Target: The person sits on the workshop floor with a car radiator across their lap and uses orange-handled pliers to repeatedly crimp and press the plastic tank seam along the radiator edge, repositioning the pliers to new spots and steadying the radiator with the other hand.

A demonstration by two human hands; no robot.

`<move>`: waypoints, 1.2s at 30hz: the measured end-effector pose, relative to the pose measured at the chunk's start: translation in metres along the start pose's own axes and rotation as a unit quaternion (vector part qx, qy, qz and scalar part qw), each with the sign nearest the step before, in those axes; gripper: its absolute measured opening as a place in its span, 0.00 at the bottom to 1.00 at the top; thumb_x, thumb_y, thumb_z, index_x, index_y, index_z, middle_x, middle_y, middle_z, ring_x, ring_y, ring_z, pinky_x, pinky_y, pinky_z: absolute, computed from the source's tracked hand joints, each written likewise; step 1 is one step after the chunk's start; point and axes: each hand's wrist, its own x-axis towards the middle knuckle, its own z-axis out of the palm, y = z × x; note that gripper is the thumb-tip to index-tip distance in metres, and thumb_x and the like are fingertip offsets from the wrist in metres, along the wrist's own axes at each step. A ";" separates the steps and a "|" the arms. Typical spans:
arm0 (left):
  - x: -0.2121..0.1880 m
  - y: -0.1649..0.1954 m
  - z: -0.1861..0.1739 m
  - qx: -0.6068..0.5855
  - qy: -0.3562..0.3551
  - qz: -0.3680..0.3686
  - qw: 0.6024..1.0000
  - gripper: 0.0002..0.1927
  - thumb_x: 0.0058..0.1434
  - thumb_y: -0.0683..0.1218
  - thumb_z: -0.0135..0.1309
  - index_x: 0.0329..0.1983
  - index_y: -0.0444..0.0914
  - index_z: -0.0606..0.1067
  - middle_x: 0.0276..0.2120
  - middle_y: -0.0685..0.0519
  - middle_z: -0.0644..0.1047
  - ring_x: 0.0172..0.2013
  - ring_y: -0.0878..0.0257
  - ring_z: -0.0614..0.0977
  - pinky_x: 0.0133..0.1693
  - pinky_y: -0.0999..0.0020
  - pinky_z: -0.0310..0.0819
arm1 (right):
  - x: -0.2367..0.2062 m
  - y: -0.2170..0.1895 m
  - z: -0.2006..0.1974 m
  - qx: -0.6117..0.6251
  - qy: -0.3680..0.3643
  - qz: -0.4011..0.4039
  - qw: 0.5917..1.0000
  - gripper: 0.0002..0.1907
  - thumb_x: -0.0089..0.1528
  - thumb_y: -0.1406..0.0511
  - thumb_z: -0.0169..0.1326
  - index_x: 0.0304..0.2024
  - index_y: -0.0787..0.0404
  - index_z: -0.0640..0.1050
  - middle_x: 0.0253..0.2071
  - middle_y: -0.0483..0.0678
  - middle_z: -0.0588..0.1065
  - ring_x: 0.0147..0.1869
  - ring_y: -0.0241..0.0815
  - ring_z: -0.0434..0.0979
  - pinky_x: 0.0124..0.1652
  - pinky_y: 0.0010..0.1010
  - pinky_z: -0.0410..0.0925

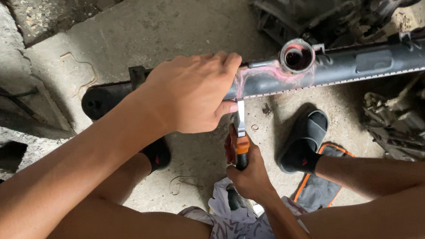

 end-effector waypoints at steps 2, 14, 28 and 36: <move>0.001 0.000 0.001 -0.008 -0.003 -0.005 1.000 0.32 0.57 0.54 0.62 0.54 0.29 0.66 0.42 0.40 0.78 0.42 0.45 0.82 0.38 0.53 0.78 | -0.002 -0.002 -0.002 0.002 0.000 0.008 1.000 0.39 0.46 0.80 0.47 0.62 0.65 0.67 0.38 0.45 0.67 0.39 0.36 0.67 0.41 0.27 0.65; 0.000 -0.003 -0.007 0.020 -0.024 0.005 1.000 0.29 0.57 0.57 0.62 0.52 0.33 0.68 0.38 0.42 0.79 0.39 0.44 0.83 0.38 0.51 0.78 | 0.003 -0.019 -0.014 -0.169 -0.015 -0.043 0.985 0.38 0.47 0.78 0.52 0.62 0.63 0.65 0.38 0.50 0.70 0.55 0.48 0.77 0.55 0.36 0.68; -0.002 -0.009 -0.007 0.056 -0.034 -0.002 0.998 0.41 0.57 0.63 0.59 0.65 0.33 0.65 0.36 0.42 0.81 0.36 0.45 0.84 0.38 0.51 0.77 | 0.009 -0.010 -0.007 -0.081 -0.026 -0.023 0.996 0.38 0.47 0.78 0.52 0.62 0.66 0.63 0.46 0.55 0.72 0.62 0.47 0.76 0.52 0.37 0.77; -0.006 -0.011 -0.006 0.057 -0.007 0.008 0.998 0.39 0.57 0.64 0.60 0.61 0.32 0.67 0.35 0.40 0.81 0.37 0.43 0.83 0.41 0.50 0.75 | 0.008 -0.014 -0.004 -0.092 -0.017 -0.019 0.995 0.35 0.47 0.77 0.52 0.58 0.65 0.65 0.50 0.55 0.74 0.55 0.49 0.77 0.49 0.37 0.76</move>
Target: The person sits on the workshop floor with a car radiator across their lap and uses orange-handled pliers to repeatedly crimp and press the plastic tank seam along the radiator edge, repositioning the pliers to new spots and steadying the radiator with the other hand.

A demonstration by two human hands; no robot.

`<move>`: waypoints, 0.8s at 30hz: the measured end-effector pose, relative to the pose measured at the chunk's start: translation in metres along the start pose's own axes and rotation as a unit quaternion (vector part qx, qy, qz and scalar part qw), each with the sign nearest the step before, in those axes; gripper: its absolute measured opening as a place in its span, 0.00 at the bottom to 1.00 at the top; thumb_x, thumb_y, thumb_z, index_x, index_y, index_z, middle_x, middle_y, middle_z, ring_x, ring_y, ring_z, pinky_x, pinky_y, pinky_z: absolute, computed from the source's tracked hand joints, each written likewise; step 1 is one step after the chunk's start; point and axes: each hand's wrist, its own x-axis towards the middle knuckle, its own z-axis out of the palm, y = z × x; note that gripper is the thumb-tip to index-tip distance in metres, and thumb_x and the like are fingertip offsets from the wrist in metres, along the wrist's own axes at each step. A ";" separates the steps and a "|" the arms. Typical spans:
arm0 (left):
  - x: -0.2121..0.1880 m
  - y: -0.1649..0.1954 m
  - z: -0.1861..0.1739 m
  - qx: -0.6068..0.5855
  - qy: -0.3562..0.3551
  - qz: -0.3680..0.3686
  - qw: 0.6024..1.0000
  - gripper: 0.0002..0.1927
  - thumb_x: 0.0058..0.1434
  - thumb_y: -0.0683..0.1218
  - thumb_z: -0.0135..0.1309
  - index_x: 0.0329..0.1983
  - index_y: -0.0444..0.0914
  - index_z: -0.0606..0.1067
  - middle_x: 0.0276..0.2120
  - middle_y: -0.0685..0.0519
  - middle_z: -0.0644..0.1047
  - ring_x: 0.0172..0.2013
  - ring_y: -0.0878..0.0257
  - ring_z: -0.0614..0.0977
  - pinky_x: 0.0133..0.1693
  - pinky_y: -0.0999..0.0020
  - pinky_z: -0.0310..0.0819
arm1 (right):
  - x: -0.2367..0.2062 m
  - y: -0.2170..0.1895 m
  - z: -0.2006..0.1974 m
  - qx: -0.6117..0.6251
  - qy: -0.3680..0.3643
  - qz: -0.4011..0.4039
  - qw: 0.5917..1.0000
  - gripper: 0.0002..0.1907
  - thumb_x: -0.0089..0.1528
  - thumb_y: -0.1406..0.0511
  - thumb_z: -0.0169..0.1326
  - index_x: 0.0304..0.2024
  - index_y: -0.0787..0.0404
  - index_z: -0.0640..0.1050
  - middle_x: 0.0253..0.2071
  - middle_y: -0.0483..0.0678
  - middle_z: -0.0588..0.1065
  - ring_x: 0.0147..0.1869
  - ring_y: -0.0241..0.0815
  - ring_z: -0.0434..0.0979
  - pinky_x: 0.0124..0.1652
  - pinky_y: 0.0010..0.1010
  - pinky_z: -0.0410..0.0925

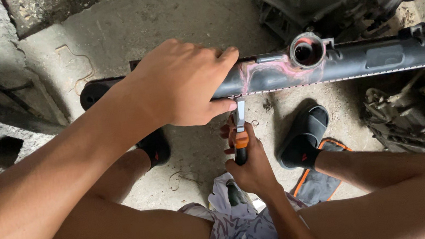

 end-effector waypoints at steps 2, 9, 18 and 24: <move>-0.001 0.000 -0.001 -0.008 -0.032 -0.011 0.999 0.38 0.59 0.63 0.59 0.61 0.32 0.67 0.36 0.40 0.80 0.38 0.43 0.83 0.41 0.50 0.76 | 0.002 -0.001 0.001 -0.019 0.008 -0.001 1.000 0.32 0.47 0.77 0.52 0.56 0.65 0.65 0.49 0.55 0.75 0.54 0.49 0.79 0.46 0.36 0.76; 0.000 0.000 0.002 -0.005 -0.003 0.002 1.000 0.38 0.57 0.62 0.60 0.60 0.31 0.66 0.36 0.41 0.80 0.38 0.43 0.83 0.42 0.50 0.75 | 0.006 -0.002 0.002 -0.091 0.030 -0.043 0.995 0.26 0.46 0.76 0.51 0.48 0.63 0.66 0.45 0.55 0.79 0.49 0.52 0.82 0.46 0.38 0.72; 0.000 0.002 0.002 0.004 -0.021 -0.002 1.000 0.40 0.59 0.62 0.58 0.64 0.32 0.64 0.41 0.40 0.80 0.39 0.44 0.83 0.41 0.52 0.76 | 0.010 -0.002 0.003 -0.134 0.045 -0.017 0.990 0.30 0.44 0.76 0.54 0.52 0.63 0.71 0.43 0.54 0.80 0.49 0.56 0.78 0.51 0.39 0.68; -0.001 0.002 0.001 0.002 -0.033 -0.008 0.999 0.39 0.60 0.62 0.58 0.65 0.32 0.64 0.41 0.41 0.80 0.39 0.45 0.83 0.41 0.53 0.77 | 0.015 0.015 0.012 0.046 0.023 -0.049 0.997 0.33 0.45 0.79 0.48 0.55 0.64 0.67 0.49 0.52 0.76 0.57 0.45 0.75 0.59 0.34 0.64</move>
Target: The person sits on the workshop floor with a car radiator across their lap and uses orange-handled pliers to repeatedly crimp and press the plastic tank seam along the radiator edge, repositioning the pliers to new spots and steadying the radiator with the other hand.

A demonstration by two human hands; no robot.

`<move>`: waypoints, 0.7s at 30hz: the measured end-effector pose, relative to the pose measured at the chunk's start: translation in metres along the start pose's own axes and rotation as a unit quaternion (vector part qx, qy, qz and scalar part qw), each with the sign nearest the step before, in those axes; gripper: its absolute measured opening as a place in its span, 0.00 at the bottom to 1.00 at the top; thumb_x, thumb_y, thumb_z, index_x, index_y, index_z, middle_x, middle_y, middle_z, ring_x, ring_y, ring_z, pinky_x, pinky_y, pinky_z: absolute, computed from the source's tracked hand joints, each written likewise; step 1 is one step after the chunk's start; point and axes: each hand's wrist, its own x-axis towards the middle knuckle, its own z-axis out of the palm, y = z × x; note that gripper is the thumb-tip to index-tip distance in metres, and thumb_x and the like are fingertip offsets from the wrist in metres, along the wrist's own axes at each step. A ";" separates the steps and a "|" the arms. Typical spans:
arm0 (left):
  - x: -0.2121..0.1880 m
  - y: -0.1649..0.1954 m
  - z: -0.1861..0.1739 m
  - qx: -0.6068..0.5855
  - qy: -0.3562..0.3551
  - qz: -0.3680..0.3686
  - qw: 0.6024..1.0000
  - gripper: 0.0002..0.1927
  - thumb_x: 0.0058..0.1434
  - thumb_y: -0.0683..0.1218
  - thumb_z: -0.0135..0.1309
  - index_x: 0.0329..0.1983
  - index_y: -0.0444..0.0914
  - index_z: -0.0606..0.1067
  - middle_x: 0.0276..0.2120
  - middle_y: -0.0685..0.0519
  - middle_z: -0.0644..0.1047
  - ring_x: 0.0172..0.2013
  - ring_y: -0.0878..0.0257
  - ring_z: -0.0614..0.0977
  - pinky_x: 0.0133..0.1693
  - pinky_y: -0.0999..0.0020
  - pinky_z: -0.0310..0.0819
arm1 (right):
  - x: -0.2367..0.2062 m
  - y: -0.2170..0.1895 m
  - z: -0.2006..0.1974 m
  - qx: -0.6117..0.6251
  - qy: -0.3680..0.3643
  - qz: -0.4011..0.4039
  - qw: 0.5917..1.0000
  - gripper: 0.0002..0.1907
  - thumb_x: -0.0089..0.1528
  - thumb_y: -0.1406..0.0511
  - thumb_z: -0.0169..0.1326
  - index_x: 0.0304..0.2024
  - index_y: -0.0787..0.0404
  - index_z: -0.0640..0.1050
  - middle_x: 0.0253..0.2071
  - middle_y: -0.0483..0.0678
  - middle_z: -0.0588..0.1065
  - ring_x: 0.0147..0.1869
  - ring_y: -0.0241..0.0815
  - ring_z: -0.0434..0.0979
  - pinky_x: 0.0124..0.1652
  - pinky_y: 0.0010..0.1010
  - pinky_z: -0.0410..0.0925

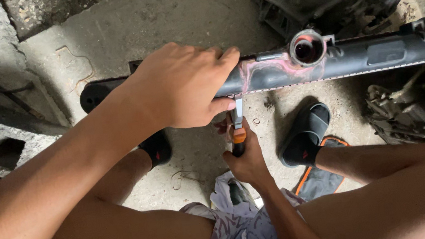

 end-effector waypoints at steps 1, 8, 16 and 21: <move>0.000 0.000 0.001 -0.002 0.017 0.006 1.000 0.39 0.60 0.62 0.58 0.64 0.32 0.64 0.41 0.41 0.80 0.39 0.44 0.83 0.41 0.52 0.76 | -0.001 0.004 0.001 0.023 -0.006 -0.004 1.000 0.33 0.45 0.80 0.47 0.55 0.63 0.67 0.49 0.51 0.75 0.58 0.43 0.74 0.60 0.33 0.63; 0.001 0.003 0.003 0.005 0.022 -0.001 1.000 0.39 0.58 0.61 0.59 0.64 0.34 0.64 0.43 0.41 0.80 0.38 0.45 0.83 0.41 0.51 0.76 | -0.010 0.019 0.005 0.093 -0.018 -0.045 0.994 0.27 0.46 0.81 0.45 0.48 0.62 0.64 0.45 0.47 0.64 0.46 0.39 0.65 0.47 0.31 0.64; 0.002 0.003 0.003 -0.004 0.006 -0.002 1.000 0.38 0.60 0.60 0.58 0.64 0.33 0.63 0.41 0.39 0.79 0.40 0.43 0.83 0.42 0.52 0.76 | -0.027 -0.004 0.000 0.070 -0.017 0.060 0.996 0.34 0.46 0.81 0.45 0.57 0.65 0.66 0.38 0.45 0.64 0.38 0.36 0.64 0.38 0.27 0.62; 0.002 0.003 0.005 -0.003 0.026 0.002 1.000 0.38 0.59 0.61 0.59 0.64 0.34 0.63 0.43 0.38 0.79 0.43 0.41 0.82 0.44 0.48 0.74 | -0.029 -0.010 -0.004 0.052 -0.018 0.083 0.995 0.35 0.48 0.80 0.47 0.60 0.64 0.67 0.35 0.44 0.63 0.37 0.36 0.63 0.36 0.27 0.61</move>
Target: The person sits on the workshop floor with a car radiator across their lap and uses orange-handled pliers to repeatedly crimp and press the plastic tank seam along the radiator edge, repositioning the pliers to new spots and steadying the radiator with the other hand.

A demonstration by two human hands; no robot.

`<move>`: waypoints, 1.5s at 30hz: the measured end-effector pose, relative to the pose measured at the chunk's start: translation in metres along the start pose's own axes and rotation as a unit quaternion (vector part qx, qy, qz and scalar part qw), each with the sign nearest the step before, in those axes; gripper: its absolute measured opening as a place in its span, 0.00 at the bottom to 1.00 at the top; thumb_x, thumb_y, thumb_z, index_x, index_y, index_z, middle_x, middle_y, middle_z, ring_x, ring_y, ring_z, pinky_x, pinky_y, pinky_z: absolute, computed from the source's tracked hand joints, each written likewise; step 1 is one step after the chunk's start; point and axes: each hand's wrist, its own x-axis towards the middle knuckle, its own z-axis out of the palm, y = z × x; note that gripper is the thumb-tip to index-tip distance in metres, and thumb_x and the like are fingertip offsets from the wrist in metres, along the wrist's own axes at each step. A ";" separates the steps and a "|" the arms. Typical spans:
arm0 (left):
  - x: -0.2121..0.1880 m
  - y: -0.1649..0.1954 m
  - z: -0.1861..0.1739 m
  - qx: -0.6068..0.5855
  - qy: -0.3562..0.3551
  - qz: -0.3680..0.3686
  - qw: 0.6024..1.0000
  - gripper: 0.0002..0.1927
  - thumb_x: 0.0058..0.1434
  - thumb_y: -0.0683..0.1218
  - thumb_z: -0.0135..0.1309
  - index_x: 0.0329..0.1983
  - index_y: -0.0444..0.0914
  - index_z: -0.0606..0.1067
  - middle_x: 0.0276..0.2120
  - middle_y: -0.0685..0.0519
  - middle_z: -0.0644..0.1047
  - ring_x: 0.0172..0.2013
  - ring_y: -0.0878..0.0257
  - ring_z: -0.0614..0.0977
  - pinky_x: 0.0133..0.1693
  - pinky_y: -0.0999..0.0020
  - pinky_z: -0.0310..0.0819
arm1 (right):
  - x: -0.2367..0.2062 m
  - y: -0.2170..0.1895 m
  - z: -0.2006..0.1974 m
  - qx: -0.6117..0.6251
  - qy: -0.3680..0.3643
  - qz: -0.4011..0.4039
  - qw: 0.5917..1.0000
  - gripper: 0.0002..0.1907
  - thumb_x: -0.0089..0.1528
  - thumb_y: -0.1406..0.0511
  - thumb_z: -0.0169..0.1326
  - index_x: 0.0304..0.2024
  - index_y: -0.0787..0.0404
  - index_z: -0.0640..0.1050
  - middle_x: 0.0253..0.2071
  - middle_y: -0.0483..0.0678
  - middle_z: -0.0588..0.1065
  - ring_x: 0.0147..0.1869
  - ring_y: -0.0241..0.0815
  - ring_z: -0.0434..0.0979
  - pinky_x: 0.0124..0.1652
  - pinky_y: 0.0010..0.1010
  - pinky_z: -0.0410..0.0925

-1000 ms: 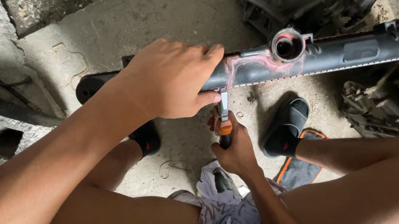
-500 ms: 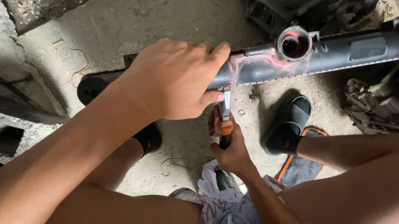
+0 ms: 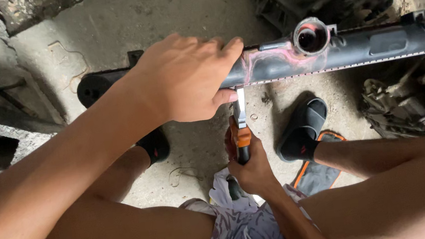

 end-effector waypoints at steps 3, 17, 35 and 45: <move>0.001 0.000 -0.001 -0.005 0.003 -0.002 1.000 0.39 0.59 0.60 0.59 0.65 0.33 0.62 0.45 0.38 0.79 0.44 0.41 0.82 0.46 0.47 0.74 | 0.000 0.001 -0.002 -0.013 -0.013 -0.012 1.000 0.32 0.48 0.81 0.47 0.57 0.67 0.66 0.37 0.45 0.64 0.40 0.37 0.65 0.40 0.28 0.63; 0.004 0.000 -0.021 -0.015 -0.092 -0.041 0.995 0.37 0.57 0.59 0.62 0.62 0.34 0.65 0.43 0.41 0.78 0.47 0.45 0.81 0.46 0.50 0.75 | -0.029 0.045 -0.016 0.151 -0.069 0.217 0.962 0.27 0.44 0.75 0.51 0.49 0.69 0.71 0.28 0.50 0.73 0.29 0.42 0.74 0.29 0.31 0.69; 0.001 0.017 -0.042 0.046 -0.115 -0.105 0.987 0.32 0.51 0.56 0.67 0.55 0.36 0.72 0.50 0.45 0.77 0.52 0.47 0.78 0.52 0.52 0.73 | -0.105 -0.048 -0.120 -0.140 -0.467 0.143 0.861 0.29 0.49 0.67 0.59 0.54 0.64 0.74 0.36 0.49 0.75 0.37 0.39 0.74 0.36 0.29 0.68; 0.018 0.018 -0.032 -0.004 -0.087 -0.121 0.989 0.38 0.58 0.63 0.58 0.63 0.34 0.68 0.49 0.39 0.78 0.49 0.43 0.80 0.49 0.50 0.74 | -0.115 -0.013 -0.073 -0.112 -0.084 0.117 0.983 0.25 0.58 0.64 0.60 0.57 0.61 0.74 0.37 0.49 0.77 0.40 0.39 0.74 0.41 0.30 0.70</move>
